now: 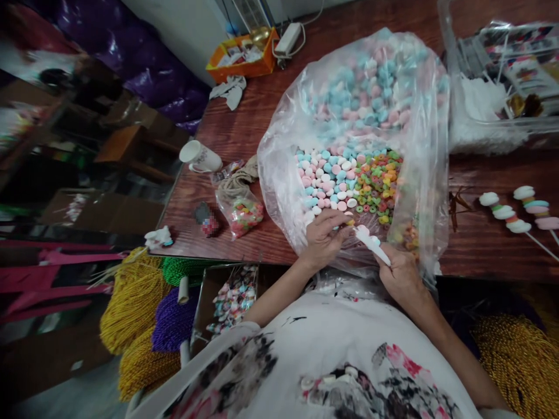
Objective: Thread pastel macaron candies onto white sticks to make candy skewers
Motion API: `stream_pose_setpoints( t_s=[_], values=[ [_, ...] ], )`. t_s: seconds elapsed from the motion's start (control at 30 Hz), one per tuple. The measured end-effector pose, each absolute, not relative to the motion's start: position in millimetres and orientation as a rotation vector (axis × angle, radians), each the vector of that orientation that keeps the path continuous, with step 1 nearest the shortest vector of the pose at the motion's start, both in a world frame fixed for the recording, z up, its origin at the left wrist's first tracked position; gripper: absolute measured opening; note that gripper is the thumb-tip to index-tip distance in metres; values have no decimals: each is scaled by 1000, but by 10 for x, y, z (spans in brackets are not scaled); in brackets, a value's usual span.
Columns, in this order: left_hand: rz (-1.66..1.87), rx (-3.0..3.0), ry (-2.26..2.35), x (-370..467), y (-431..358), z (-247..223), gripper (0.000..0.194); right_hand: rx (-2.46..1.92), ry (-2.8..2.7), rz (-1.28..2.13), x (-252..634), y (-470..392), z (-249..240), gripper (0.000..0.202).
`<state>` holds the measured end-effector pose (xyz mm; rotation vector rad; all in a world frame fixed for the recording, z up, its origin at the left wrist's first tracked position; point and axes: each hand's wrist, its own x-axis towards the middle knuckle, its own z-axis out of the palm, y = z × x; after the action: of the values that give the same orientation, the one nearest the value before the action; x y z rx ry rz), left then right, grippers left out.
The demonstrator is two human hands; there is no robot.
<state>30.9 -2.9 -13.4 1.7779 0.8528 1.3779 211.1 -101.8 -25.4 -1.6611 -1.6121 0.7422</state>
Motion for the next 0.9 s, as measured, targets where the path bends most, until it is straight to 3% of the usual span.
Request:
stream_pose_setpoints(
  t_s=[0.17,0.4,0.67,0.9],
  values=[
    [1368,1414,867,337,-41,-152,22,-1628,-1452,814,2086,-1073,-359,38],
    [986,706,830,335,-31,-71,44,-1552,-1420,812,2040,-1115,-447,39],
    [836,634,816,332,-47,-22,36,-1551,-1383,791,2042,-1163,-520,39],
    [991,1014,793,392,-129,-161,30,-1502,-1444,762,2044,-1113,-436,42]
  ],
)
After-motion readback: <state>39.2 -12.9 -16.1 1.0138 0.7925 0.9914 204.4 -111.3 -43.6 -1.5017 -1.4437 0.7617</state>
